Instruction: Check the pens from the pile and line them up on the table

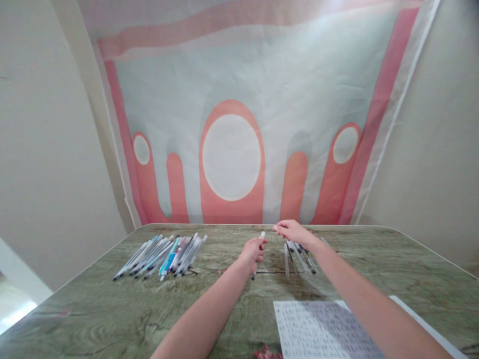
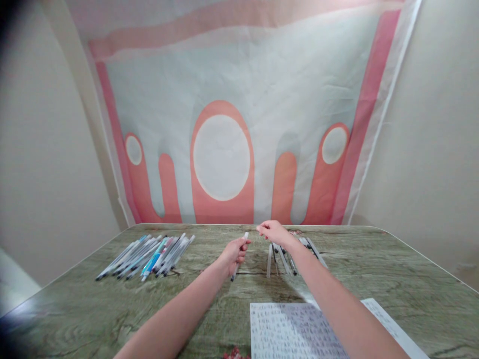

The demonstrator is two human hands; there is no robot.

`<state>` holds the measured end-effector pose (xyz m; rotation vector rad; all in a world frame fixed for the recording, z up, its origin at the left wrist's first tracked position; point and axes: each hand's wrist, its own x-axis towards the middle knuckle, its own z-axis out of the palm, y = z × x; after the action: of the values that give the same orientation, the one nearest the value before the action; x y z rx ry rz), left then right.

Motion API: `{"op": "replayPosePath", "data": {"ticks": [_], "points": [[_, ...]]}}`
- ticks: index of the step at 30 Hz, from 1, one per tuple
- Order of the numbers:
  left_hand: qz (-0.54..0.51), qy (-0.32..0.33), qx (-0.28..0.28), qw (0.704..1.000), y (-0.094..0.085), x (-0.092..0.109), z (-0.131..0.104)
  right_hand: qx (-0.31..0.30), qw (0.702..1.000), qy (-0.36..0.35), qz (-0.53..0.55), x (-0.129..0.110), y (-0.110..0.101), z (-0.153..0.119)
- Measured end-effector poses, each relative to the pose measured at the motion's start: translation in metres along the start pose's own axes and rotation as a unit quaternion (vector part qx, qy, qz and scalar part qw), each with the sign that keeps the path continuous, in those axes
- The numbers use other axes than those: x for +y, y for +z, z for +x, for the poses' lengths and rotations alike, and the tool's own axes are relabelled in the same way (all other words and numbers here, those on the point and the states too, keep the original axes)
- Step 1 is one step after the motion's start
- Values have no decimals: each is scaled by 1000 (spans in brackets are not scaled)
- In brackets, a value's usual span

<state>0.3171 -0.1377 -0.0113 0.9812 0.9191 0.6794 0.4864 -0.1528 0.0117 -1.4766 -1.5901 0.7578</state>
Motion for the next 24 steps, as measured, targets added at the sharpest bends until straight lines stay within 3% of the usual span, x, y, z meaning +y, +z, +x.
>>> {"op": "replayPosePath", "data": {"ticks": [4,8,12,16,24], "points": [[-44,-42,-15,998,11,-13,9,-6,999,-11,-43,16,11,2],[-53,-39,-38,997,14,-21,8,-2,998,5,-70,27,17,-4],[-50,-43,-57,996,11,-18,5,-22,999,50,2,22,22,-11],[-27,-26,-40,999,9,-18,4,-9,996,81,46,16,29,-14],[45,-23,-31,998,13,-19,2,24,994,96,43,15,31,-14]]}}
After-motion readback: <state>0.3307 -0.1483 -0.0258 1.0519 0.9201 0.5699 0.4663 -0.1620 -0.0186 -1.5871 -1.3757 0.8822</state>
